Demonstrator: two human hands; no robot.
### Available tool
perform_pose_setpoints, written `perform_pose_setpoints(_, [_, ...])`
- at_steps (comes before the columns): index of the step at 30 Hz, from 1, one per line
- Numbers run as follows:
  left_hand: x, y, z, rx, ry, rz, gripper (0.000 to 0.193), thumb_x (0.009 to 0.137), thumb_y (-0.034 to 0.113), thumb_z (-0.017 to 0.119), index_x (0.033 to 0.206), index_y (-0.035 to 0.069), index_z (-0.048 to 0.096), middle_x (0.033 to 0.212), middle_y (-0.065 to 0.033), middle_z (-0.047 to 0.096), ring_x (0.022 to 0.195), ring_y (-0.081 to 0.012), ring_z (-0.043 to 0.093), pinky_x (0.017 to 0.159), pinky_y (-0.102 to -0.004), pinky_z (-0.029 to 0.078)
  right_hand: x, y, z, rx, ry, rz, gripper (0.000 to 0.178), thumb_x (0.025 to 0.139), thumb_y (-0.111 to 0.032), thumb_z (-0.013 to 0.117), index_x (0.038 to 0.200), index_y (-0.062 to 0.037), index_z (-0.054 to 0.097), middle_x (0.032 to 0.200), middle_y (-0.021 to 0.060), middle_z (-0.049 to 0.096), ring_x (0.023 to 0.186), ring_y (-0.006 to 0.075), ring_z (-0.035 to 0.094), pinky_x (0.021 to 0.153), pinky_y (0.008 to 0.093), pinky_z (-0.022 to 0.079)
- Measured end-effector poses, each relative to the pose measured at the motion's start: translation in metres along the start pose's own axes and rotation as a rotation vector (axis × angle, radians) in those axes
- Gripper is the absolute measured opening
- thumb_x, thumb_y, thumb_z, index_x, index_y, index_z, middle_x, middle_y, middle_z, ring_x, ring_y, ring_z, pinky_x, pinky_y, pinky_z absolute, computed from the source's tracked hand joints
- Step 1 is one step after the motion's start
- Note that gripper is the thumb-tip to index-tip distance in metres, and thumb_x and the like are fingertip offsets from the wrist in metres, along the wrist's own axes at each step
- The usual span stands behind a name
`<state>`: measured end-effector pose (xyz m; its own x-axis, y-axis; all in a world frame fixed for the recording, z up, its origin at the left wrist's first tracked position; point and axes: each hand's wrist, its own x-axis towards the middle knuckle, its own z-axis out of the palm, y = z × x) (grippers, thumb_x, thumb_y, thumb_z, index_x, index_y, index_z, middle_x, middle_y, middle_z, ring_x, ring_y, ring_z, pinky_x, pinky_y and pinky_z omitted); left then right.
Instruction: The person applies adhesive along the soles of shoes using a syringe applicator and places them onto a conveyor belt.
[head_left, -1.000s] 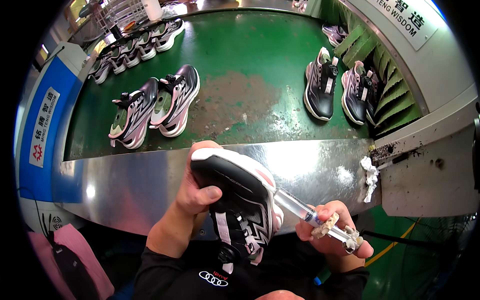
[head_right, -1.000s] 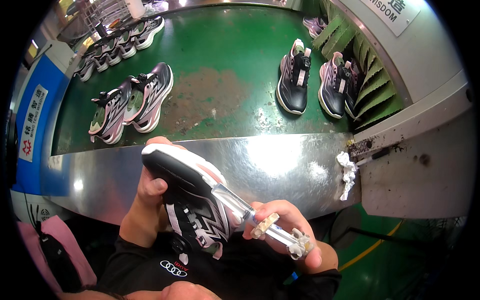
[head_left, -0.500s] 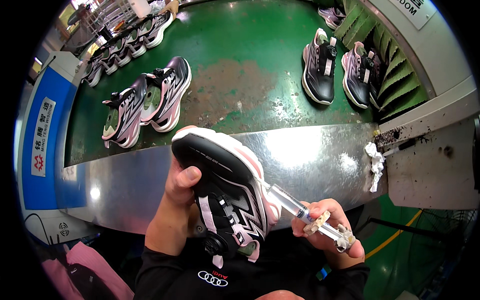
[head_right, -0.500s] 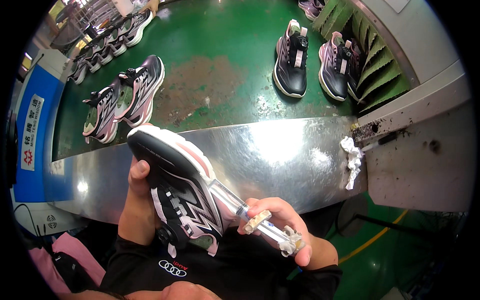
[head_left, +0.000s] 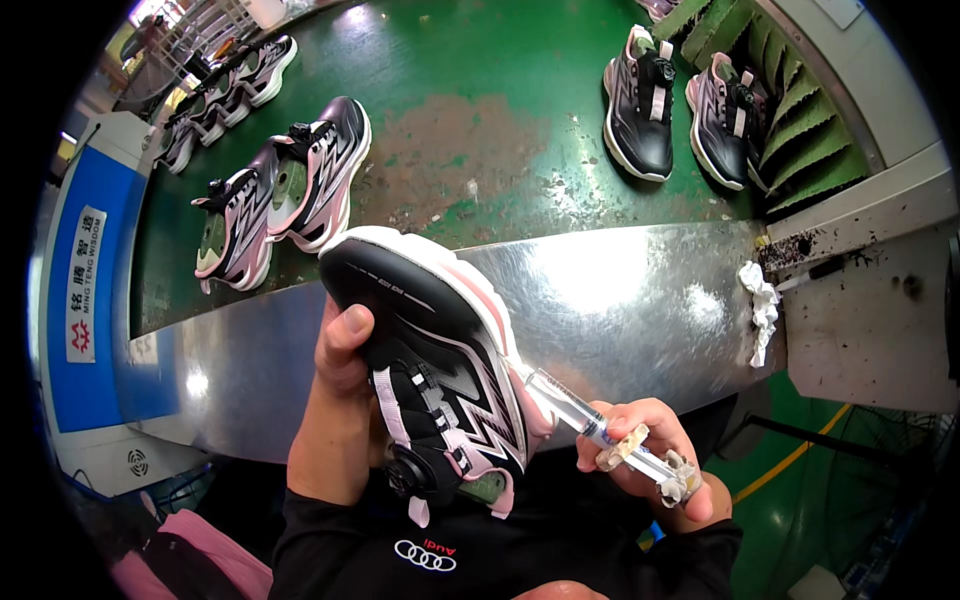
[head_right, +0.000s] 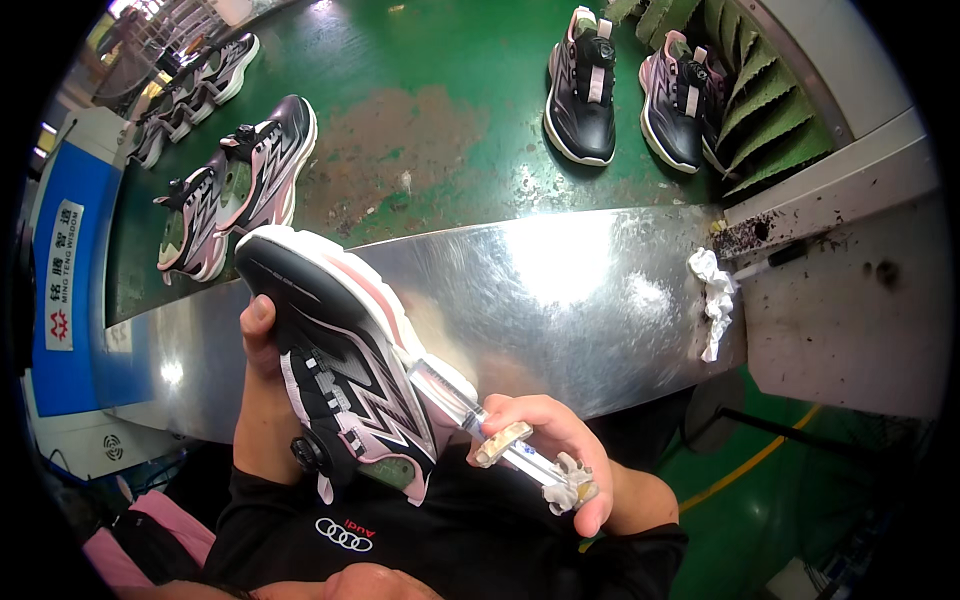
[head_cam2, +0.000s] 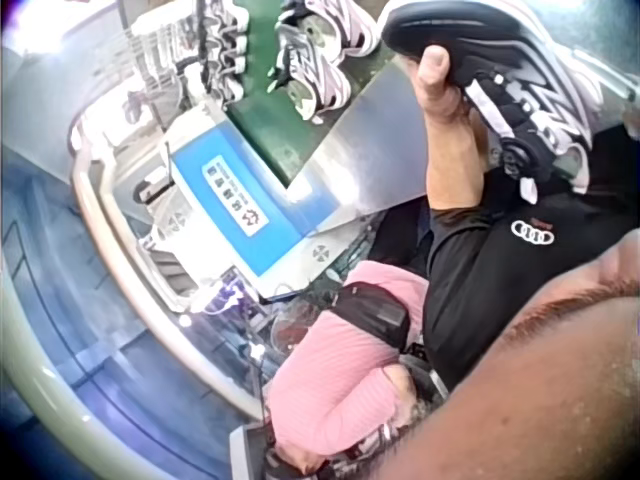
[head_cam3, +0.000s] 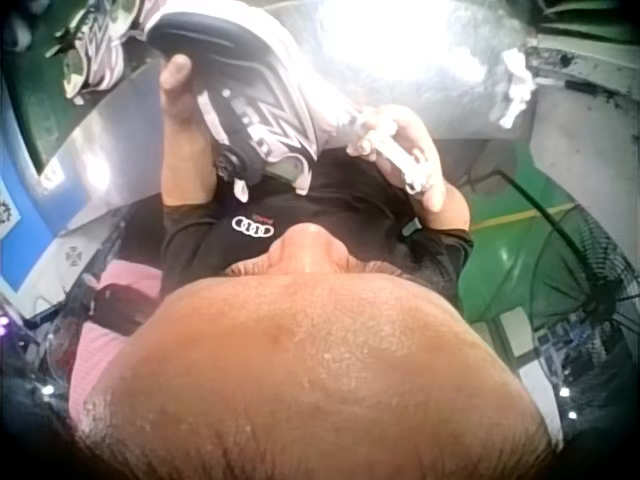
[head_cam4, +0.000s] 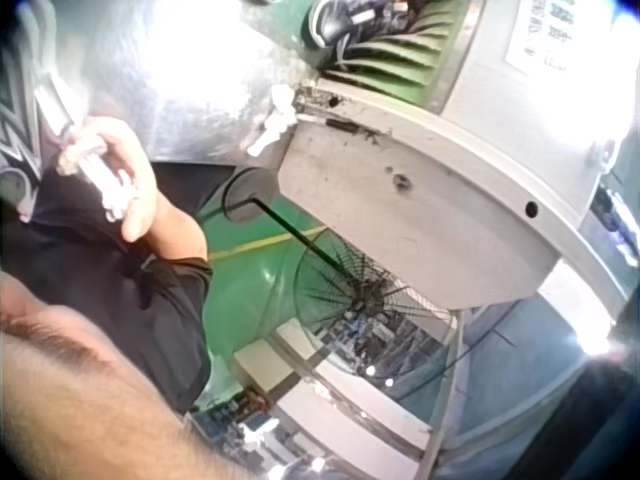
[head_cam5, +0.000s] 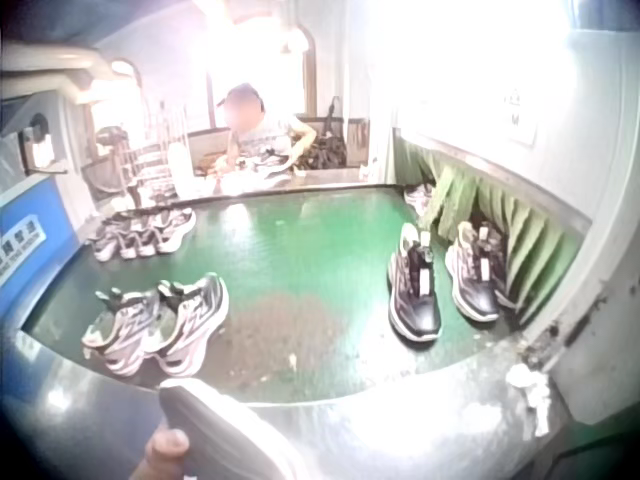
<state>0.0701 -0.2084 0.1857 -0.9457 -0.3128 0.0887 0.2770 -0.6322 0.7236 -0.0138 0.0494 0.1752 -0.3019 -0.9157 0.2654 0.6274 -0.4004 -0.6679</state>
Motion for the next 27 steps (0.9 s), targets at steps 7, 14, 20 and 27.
perform_pose_setpoints(7, [0.0,0.003,-0.01,-0.014,0.003,-0.017,0.063,0.071,0.036,0.066,0.115,-0.006,0.048,0.103,-0.0283,0.059,0.09,-0.0346,0.062,0.08,-0.0433,0.052,-0.005,0.004,0.001,0.011,0.021,0.005,0.097,0.063,-0.056,0.079,0.128,0.0032,0.039,0.107,0.0146,0.049,0.098,0.0214,0.049,0.084,0.0314,0.039])
perform_pose_setpoints(14, [-0.007,0.0,-0.02,-0.054,0.105,-0.032,0.065,0.073,0.038,0.067,0.123,0.004,0.044,0.114,-0.0175,0.054,0.103,-0.0319,0.057,0.09,-0.0476,0.047,-0.01,0.007,-0.002,-0.009,0.0,-0.008,0.099,0.062,-0.057,0.079,0.128,0.0042,0.038,0.106,0.0148,0.048,0.098,0.0216,0.049,0.084,0.0311,0.038])
perform_pose_setpoints(20, [-0.01,0.001,-0.02,-0.08,0.185,-0.014,0.062,0.075,0.035,0.064,0.123,0.0,0.046,0.114,-0.0203,0.058,0.101,-0.031,0.06,0.088,-0.0437,0.05,-0.014,0.009,0.0,-0.017,-0.014,0.006,0.099,0.062,-0.056,0.079,0.129,0.0045,0.038,0.106,0.0146,0.048,0.098,0.021,0.048,0.084,0.0309,0.037])
perform_pose_setpoints(27, [-0.012,0.002,-0.035,-0.181,0.187,-0.081,0.057,0.08,0.037,0.062,0.124,0.004,0.049,0.117,-0.0168,0.058,0.103,-0.0283,0.06,0.092,-0.0432,0.048,-0.028,0.012,0.004,-0.005,0.02,0.047,0.098,0.062,-0.054,0.08,0.129,0.0038,0.038,0.106,0.0136,0.047,0.099,0.0213,0.047,0.085,0.0309,0.037])
